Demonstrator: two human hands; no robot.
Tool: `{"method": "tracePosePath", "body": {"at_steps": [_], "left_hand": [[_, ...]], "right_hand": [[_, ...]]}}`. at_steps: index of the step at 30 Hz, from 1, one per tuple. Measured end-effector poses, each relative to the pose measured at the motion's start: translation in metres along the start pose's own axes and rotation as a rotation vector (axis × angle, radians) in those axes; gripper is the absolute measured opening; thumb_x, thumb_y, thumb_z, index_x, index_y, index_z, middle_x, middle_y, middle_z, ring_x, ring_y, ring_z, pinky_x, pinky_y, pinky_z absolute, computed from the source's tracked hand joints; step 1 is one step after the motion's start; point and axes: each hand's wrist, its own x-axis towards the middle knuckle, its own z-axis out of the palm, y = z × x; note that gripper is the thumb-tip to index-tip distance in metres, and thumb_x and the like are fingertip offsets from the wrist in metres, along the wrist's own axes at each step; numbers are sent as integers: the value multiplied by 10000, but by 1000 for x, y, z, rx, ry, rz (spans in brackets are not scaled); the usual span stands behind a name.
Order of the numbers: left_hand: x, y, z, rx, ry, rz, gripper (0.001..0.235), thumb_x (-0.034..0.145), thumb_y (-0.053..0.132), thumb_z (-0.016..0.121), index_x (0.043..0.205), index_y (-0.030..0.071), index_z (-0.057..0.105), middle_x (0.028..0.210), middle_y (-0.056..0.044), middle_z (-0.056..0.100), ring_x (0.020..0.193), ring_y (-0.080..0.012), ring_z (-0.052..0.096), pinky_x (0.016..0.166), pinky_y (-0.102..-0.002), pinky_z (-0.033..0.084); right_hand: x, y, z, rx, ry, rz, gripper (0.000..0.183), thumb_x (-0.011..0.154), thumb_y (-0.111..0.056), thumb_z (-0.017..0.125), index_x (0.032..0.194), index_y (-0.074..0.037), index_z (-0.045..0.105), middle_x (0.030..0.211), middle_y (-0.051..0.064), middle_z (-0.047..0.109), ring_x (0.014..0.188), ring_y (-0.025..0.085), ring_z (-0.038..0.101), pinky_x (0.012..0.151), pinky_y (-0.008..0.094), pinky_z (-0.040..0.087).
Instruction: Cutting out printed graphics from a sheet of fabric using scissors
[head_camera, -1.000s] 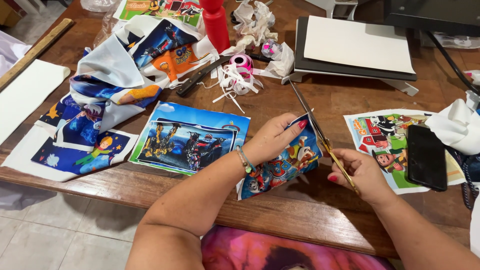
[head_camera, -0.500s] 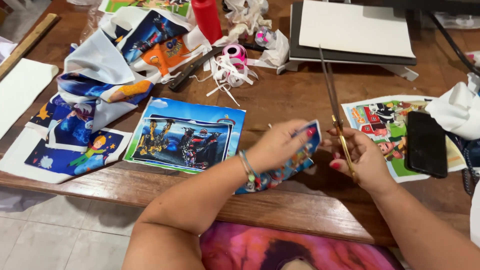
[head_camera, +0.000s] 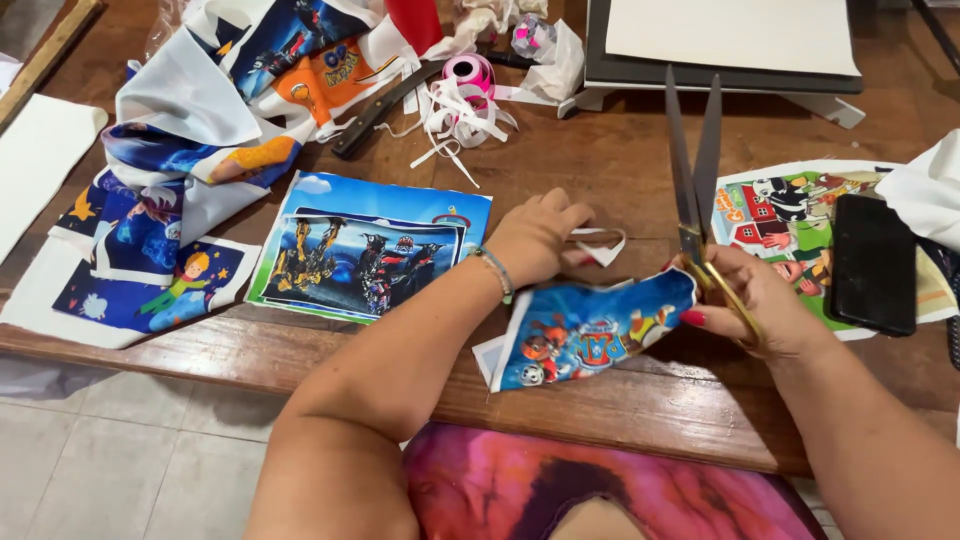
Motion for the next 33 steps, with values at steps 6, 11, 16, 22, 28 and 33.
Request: {"method": "tracePosePath", "body": {"at_steps": [6,11,16,22,28,33], "left_hand": [[29,-56,32,-327,348,-89,79,807,223,741,789,236,665,769,21,721,703,-208,674,656,-362,521],[-7,-31,-132,-350,382,-545,33,970,166,632,996,155,649,951,-29,729,811,-169,701,716,-347,580],[-21,7,-122,214,522,-330,496,841,403,798,1214,133,614,1264,-159,617,1168,-392,544,915,-589,446],[-10,81,-9,-1096,-234,331,832,890,285,802,1498,5,308,1463,-151,535,1398,-206,508,1224,-330,363],[-3,77,-38,-978,-381,194,284,829,225,866,1041,126,704,711,53,667,607,-9,573,549,-178,444],[-31,72,-37,-1288,-550,269,278,979,317,698,1121,113,573,1039,29,593,940,-48,549,807,-197,478]], "right_hand": [[1,-1,3,-14,-101,29,623,710,-78,858,1287,17,643,897,51,737,823,116,667,810,250,527],[11,-2,4,-3,-24,32,651,694,-56,839,1311,3,639,1015,92,743,907,168,697,858,297,561],[15,-3,-3,44,50,-24,539,779,-27,800,1289,-57,629,901,24,687,791,74,646,751,205,539],[7,-29,-3,83,104,-88,538,772,-85,821,1269,-53,617,935,-17,657,840,10,619,781,153,534],[-5,-55,-1,250,162,-132,554,762,-54,819,1268,-33,594,843,1,682,692,45,648,637,225,590],[-14,-64,-5,387,-26,-188,542,776,-51,810,1284,-49,621,864,-17,699,772,111,728,726,300,667]]}}
